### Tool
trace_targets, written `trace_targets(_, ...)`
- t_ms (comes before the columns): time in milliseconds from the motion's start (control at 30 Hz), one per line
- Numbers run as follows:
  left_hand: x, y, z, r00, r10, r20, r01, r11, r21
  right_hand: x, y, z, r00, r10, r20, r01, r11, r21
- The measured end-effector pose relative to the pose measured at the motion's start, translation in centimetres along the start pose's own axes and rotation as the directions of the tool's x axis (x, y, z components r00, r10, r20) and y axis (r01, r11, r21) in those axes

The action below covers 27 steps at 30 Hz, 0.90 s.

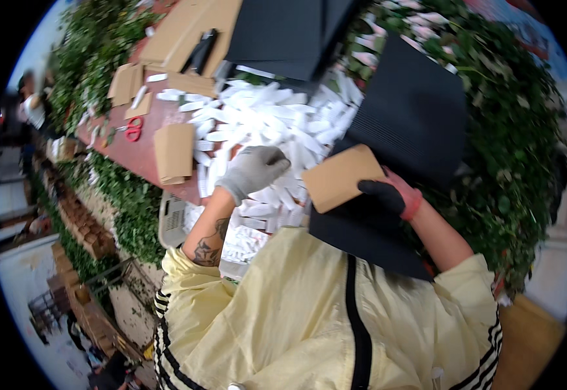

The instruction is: The person arranges pink roses into a cardboard tray, secures them with a stapler, and wraps the tray in plastic. They then place the tray on a stack of similar units and proceed to wrap individual roses in black paper and protective foam sleeves.

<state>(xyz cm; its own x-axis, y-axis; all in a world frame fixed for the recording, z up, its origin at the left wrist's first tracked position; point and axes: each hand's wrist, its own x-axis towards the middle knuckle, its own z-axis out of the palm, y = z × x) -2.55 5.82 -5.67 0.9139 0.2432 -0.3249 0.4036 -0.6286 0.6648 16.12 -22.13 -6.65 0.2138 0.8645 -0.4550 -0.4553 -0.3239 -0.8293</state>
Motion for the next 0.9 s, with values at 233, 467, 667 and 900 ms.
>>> trace_targets(233,2.3,1.9,4.7,0.993,-0.013,0.115,0.032,0.986,-0.161,-1.6,-2.9,1.8,0.985,0.112,-0.133,-0.125,0.988,-0.092)
trace_targets(467,1.9,0.7,5.9,0.984,-0.05,0.169,0.111,0.921,-0.373,-7.3,-5.8,3.1,0.984,-0.118,-0.134,0.132,0.987,0.094)
trace_targets(667,2.6,3.0,7.1,0.989,-0.017,0.146,0.068,0.934,-0.351,-10.9,-10.7,4.4,0.716,-0.542,-0.44,0.079,0.69,-0.72)
trace_targets(900,3.8,2.9,7.3,0.932,0.204,0.301,0.021,0.796,-0.605,-8.5,-2.7,-0.5,0.8,-0.579,-0.157,-0.026,0.227,-0.973)
